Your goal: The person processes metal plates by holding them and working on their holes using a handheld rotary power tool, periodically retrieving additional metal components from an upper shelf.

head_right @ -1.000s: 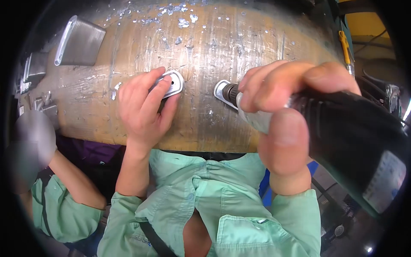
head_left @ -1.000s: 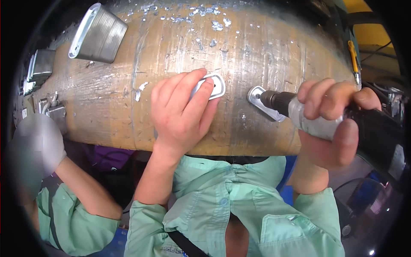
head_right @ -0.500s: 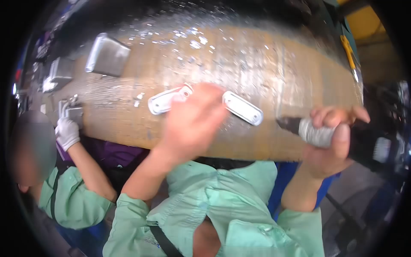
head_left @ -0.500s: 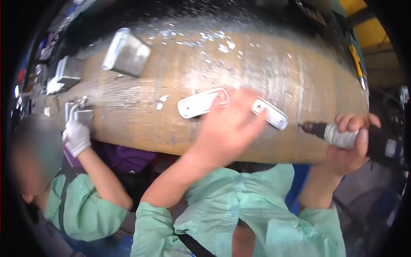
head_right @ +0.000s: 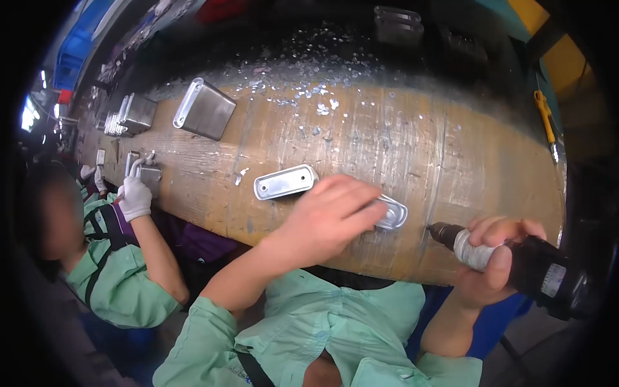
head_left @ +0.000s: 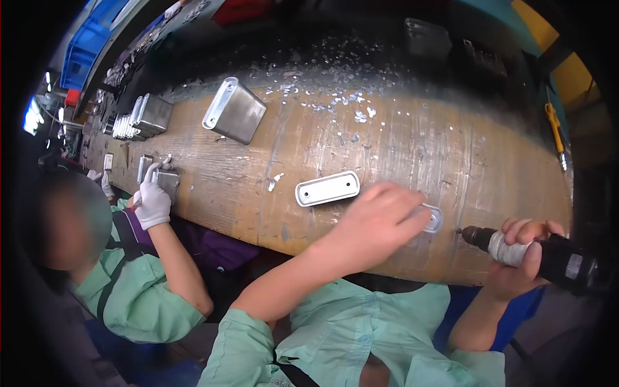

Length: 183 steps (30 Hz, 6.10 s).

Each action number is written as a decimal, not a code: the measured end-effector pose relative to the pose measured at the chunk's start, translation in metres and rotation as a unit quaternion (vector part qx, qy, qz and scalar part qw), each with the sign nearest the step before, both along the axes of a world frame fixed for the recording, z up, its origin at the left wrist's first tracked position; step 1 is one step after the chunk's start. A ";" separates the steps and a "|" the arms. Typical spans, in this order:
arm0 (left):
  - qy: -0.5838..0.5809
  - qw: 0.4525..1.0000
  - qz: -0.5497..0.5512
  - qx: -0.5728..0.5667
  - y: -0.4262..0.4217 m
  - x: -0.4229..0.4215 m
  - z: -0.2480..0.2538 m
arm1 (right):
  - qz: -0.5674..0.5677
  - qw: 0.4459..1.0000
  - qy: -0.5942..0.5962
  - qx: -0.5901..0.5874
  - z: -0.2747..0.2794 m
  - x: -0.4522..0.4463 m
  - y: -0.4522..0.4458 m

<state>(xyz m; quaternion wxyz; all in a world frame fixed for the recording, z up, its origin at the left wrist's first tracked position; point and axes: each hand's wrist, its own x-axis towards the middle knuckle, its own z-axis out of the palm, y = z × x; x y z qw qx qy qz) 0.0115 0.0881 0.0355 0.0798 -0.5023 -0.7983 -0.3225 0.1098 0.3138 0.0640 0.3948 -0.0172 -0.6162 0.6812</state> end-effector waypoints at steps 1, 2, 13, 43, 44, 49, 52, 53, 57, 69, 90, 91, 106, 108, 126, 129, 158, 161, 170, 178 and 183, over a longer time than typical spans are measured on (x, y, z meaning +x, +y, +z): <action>0.009 1.000 0.014 -0.003 -0.009 -0.001 0.008 | 0.003 1.000 0.001 -0.005 -0.001 0.001 0.001; 0.020 0.999 0.028 -0.004 -0.019 -0.004 0.016 | 0.005 1.000 0.004 -0.008 -0.002 0.001 0.002; 0.010 0.978 0.187 -0.090 -0.080 -0.009 0.014 | 0.058 0.996 0.012 -0.074 -0.011 0.007 0.020; -0.074 0.976 0.198 0.052 -0.099 -0.007 -0.043 | 0.189 0.981 0.000 0.041 0.010 -0.035 -0.035; -0.075 0.976 0.197 0.051 -0.099 -0.007 -0.043 | 0.190 0.981 -0.004 0.046 0.010 -0.035 -0.035; -0.079 0.977 0.190 0.062 -0.099 -0.009 -0.044 | 0.222 0.974 -0.013 0.045 0.009 -0.035 -0.032; -0.087 0.976 0.189 0.063 -0.101 -0.009 -0.045 | 0.244 0.968 -0.030 0.044 0.015 -0.032 -0.028; -0.090 0.976 0.189 0.063 -0.101 -0.009 -0.045 | 0.250 0.966 -0.036 0.049 0.018 -0.031 -0.027; -0.066 0.976 0.191 0.085 -0.099 -0.013 -0.048 | 0.281 0.957 -0.046 0.051 0.019 -0.026 -0.016; -0.077 0.975 0.188 0.095 -0.099 -0.016 -0.049 | 0.353 0.933 -0.016 0.072 0.008 -0.036 -0.014; -0.054 0.976 0.175 0.114 -0.103 -0.020 -0.051 | 0.330 0.941 -0.036 0.059 0.025 -0.083 -0.056; -0.053 0.977 0.176 0.109 -0.103 -0.020 -0.051 | 0.331 0.941 -0.041 0.058 0.024 -0.084 -0.056; -0.063 0.976 0.177 0.110 -0.104 -0.019 -0.047 | 0.350 0.936 -0.002 0.039 0.011 -0.095 -0.060; -0.067 0.976 0.177 0.112 -0.105 -0.019 -0.048 | 0.317 0.948 0.007 0.016 0.014 -0.086 -0.053; 0.043 0.998 -0.008 -0.051 -0.003 0.004 0.001 | 0.014 0.998 -0.001 -0.056 0.000 -0.013 0.023; 0.049 0.995 -0.010 -0.081 0.018 0.002 -0.013 | 0.031 0.995 0.012 -0.090 -0.006 -0.010 0.027; -0.005 0.979 0.200 -0.048 -0.091 -0.007 0.000 | 0.087 0.993 0.033 -0.079 -0.009 0.008 0.028; -0.014 0.979 0.204 0.021 -0.092 -0.003 -0.023 | 0.106 0.986 0.022 -0.125 0.014 -0.004 0.004; 0.031 0.975 0.211 0.057 -0.091 -0.004 -0.048 | 0.172 0.985 0.002 -0.015 0.006 -0.030 -0.022; 0.012 0.976 0.210 0.054 -0.093 -0.005 -0.049 | 0.185 0.982 -0.019 -0.011 0.000 -0.036 -0.023; 0.022 0.972 0.221 0.073 -0.091 -0.006 -0.053 | 0.190 0.980 -0.045 -0.030 0.002 -0.036 -0.014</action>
